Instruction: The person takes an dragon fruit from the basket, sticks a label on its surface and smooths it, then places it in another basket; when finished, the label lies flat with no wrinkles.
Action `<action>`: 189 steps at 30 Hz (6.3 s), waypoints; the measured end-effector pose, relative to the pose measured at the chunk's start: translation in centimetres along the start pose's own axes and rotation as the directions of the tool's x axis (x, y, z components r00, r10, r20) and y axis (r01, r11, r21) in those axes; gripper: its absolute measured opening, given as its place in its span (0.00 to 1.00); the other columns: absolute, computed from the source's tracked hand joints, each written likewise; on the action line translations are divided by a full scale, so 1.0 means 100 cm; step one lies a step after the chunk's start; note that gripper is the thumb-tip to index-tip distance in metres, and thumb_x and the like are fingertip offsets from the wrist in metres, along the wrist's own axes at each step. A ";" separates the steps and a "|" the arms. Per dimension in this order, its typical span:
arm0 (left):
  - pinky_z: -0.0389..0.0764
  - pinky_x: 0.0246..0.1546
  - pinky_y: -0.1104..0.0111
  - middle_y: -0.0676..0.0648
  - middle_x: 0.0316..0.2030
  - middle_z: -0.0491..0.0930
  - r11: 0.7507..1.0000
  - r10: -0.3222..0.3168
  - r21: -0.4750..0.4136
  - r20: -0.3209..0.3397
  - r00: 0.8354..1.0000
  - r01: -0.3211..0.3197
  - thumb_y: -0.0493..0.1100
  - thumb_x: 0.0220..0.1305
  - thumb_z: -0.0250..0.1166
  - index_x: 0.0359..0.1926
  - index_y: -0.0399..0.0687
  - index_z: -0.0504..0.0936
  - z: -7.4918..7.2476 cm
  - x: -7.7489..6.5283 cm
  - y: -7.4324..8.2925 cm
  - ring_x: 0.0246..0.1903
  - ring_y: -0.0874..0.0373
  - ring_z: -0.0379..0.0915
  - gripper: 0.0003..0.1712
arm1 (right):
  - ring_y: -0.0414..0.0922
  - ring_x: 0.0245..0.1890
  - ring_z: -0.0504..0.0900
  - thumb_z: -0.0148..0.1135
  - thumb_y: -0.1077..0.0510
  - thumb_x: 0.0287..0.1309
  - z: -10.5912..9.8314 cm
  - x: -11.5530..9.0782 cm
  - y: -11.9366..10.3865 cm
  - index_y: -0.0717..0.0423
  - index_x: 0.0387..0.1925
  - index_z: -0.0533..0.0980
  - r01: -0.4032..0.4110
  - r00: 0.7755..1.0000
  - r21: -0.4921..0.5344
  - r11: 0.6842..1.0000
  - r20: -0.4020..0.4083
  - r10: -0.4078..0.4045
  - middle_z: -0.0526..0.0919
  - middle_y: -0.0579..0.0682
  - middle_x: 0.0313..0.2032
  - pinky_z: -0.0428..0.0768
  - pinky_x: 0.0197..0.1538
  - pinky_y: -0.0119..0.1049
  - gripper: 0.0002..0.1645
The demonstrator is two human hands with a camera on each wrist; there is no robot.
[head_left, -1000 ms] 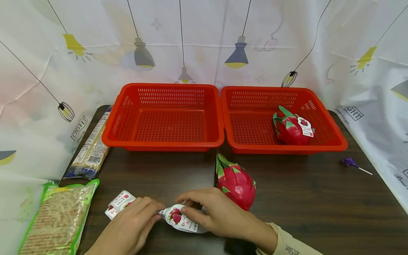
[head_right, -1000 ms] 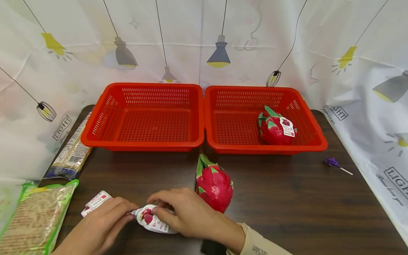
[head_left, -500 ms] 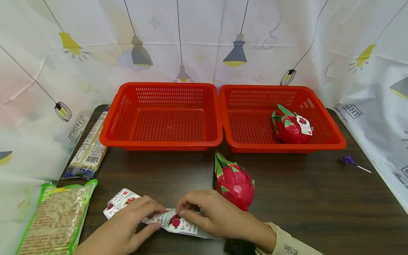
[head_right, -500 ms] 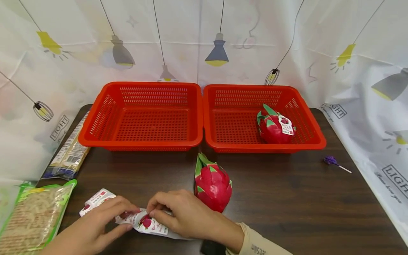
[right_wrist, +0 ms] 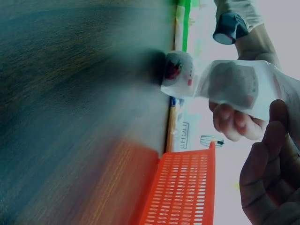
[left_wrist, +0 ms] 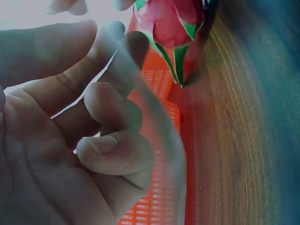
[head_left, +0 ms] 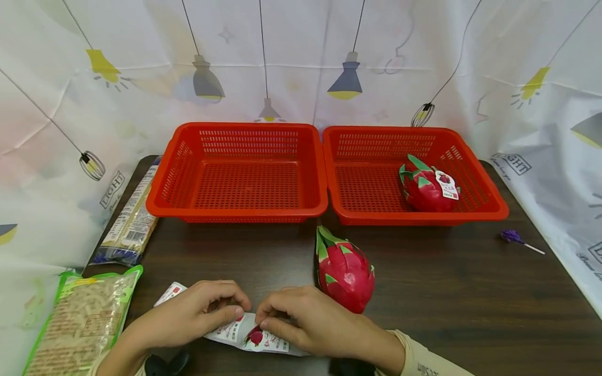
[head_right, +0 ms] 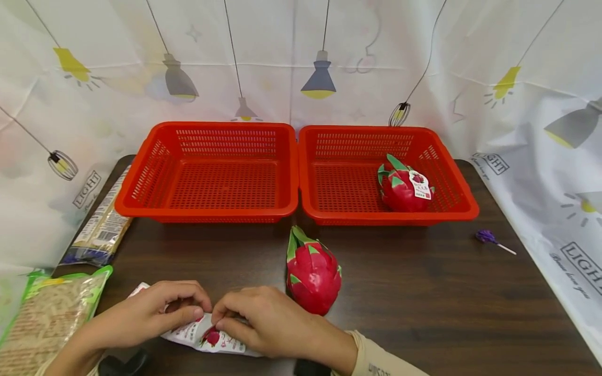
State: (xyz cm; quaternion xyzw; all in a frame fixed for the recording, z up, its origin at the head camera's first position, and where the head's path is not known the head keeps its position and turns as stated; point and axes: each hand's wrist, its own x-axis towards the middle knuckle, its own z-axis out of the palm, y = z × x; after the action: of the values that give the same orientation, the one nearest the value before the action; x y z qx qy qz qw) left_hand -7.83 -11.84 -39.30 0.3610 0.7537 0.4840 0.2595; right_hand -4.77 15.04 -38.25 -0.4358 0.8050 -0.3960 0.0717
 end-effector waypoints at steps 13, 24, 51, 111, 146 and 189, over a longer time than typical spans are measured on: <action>0.71 0.23 0.76 0.62 0.24 0.70 0.990 -0.111 0.090 0.000 0.994 0.110 0.51 0.75 0.59 0.37 0.57 0.78 0.004 0.004 -0.003 0.22 0.74 0.65 0.08 | 0.27 0.38 0.76 0.59 0.54 0.73 0.005 0.000 0.002 0.46 0.43 0.81 0.019 1.000 -0.034 0.999 -0.016 -0.020 0.83 0.37 0.39 0.74 0.46 0.15 0.05; 0.66 0.24 0.72 0.63 0.23 0.69 0.842 -0.290 0.434 -0.138 0.947 0.321 0.46 0.71 0.64 0.28 0.62 0.76 0.016 0.006 -0.028 0.23 0.70 0.64 0.12 | 0.33 0.46 0.76 0.60 0.52 0.72 0.007 -0.009 0.006 0.44 0.42 0.80 -0.050 0.996 0.046 0.998 -0.071 0.053 0.82 0.35 0.43 0.80 0.47 0.27 0.03; 0.72 0.29 0.78 0.57 0.31 0.75 0.940 0.336 0.184 -0.358 0.871 -0.287 0.50 0.75 0.61 0.39 0.59 0.80 0.067 0.051 0.002 0.30 0.72 0.64 0.05 | 0.30 0.23 0.64 0.63 0.75 0.61 0.002 -0.055 0.003 0.53 0.43 0.77 -0.024 0.868 0.218 0.976 -0.479 0.128 0.73 0.46 0.26 0.66 0.22 0.19 0.16; 0.73 0.56 0.54 0.45 0.52 0.80 0.994 -0.058 -0.109 -0.628 0.776 -0.014 0.45 0.75 0.57 0.54 0.45 0.78 0.110 0.175 0.018 0.54 0.52 0.71 0.13 | 0.37 0.28 0.72 0.69 0.57 0.62 -0.029 -0.104 0.040 0.52 0.45 0.71 -0.590 0.573 0.190 0.785 -0.587 0.572 0.71 0.45 0.29 0.72 0.29 0.29 0.15; 0.84 0.49 0.59 0.50 0.66 0.66 0.948 -0.311 -0.221 -0.467 0.828 0.231 0.56 0.44 0.80 0.77 0.49 0.53 0.140 0.144 0.016 0.58 0.52 0.71 0.65 | 0.42 0.35 0.84 0.63 0.56 0.70 -0.197 -0.209 0.131 0.55 0.49 0.73 0.323 -0.211 0.798 0.509 -0.463 0.861 0.79 0.49 0.39 0.88 0.38 0.33 0.12; 0.73 0.69 0.53 0.36 0.75 0.50 0.939 -0.333 -0.017 -0.284 0.899 0.343 0.56 0.57 0.75 0.79 0.38 0.40 0.049 0.360 0.055 0.67 0.42 0.62 0.66 | 0.42 0.27 0.86 0.64 0.60 0.67 -0.201 -0.222 0.137 0.59 0.48 0.83 0.252 -0.034 0.803 0.540 -0.550 0.835 0.90 0.51 0.33 0.87 0.34 0.32 0.10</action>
State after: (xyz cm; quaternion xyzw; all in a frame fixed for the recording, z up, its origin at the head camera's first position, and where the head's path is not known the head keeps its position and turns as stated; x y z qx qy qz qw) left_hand -24.38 20.93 -37.70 0.1563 0.8421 0.4654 0.2233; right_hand -9.36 47.69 -39.35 0.2561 0.4552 -0.8235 -0.2214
